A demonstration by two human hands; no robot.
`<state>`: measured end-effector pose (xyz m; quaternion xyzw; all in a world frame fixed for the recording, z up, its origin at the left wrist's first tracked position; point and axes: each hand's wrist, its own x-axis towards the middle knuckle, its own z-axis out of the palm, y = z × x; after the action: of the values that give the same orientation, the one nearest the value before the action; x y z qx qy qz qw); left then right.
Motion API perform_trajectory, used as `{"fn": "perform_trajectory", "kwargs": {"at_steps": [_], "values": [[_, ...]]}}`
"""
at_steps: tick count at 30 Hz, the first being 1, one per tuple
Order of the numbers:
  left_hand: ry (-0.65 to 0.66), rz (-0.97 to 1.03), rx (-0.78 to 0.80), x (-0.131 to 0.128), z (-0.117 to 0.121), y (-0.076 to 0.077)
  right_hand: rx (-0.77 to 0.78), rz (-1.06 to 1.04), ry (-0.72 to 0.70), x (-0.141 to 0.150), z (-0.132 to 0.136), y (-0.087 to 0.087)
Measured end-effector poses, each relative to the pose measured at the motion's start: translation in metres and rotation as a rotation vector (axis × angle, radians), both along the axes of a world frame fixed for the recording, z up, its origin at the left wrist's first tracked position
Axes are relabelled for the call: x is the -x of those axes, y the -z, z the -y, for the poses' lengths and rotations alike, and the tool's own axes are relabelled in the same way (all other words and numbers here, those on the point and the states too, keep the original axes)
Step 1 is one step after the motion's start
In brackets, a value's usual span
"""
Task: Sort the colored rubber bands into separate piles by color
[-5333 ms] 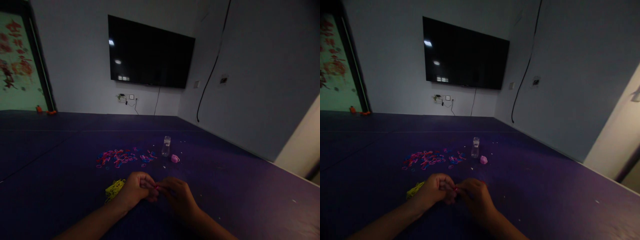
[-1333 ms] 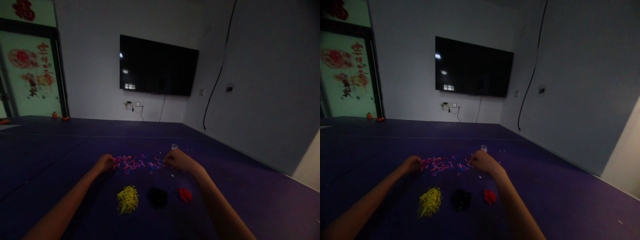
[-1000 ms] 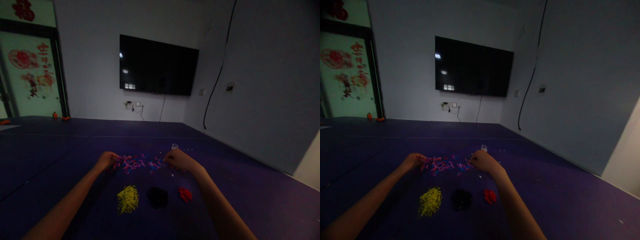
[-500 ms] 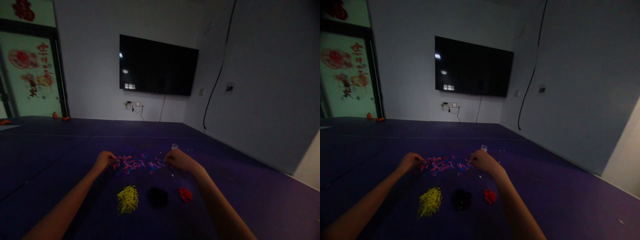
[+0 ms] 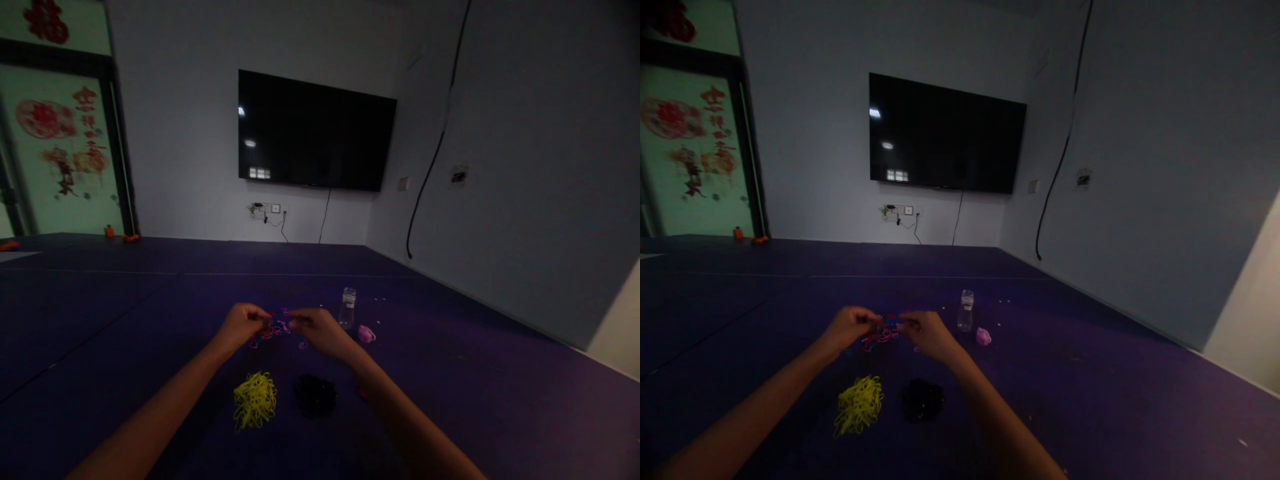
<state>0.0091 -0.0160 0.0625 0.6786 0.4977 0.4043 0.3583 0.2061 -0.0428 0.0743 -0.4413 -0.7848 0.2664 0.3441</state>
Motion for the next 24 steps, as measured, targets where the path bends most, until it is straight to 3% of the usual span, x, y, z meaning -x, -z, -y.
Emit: {"fn": "perform_trajectory", "kwargs": {"at_steps": [5,10,13,15,18,21,24], "values": [[0.072,-0.004,-0.022,-0.019,0.021,-0.003,0.194,-0.347,-0.063,0.026,-0.005,0.026],[0.084,0.054,-0.040,-0.022,0.022,-0.002,0.241,-0.434,0.070,0.024,-0.010,0.031],[0.040,-0.008,-0.111,-0.014,0.017,-0.009,0.218,-0.460,0.108,0.021,-0.015,0.035],[-0.061,-0.134,-0.225,0.000,0.011,-0.017,0.180,-0.468,0.176,0.018,-0.021,0.041],[-0.256,-0.481,-0.354,0.034,-0.003,-0.030,0.102,-0.480,0.287,0.009,-0.032,0.053],[-0.295,-0.801,-0.254,0.068,-0.019,-0.031,0.063,-0.463,0.327,-0.003,-0.043,0.065],[-0.238,-0.913,-0.106,0.087,-0.032,-0.018,0.068,-0.377,0.338,-0.013,-0.048,0.068]]}}
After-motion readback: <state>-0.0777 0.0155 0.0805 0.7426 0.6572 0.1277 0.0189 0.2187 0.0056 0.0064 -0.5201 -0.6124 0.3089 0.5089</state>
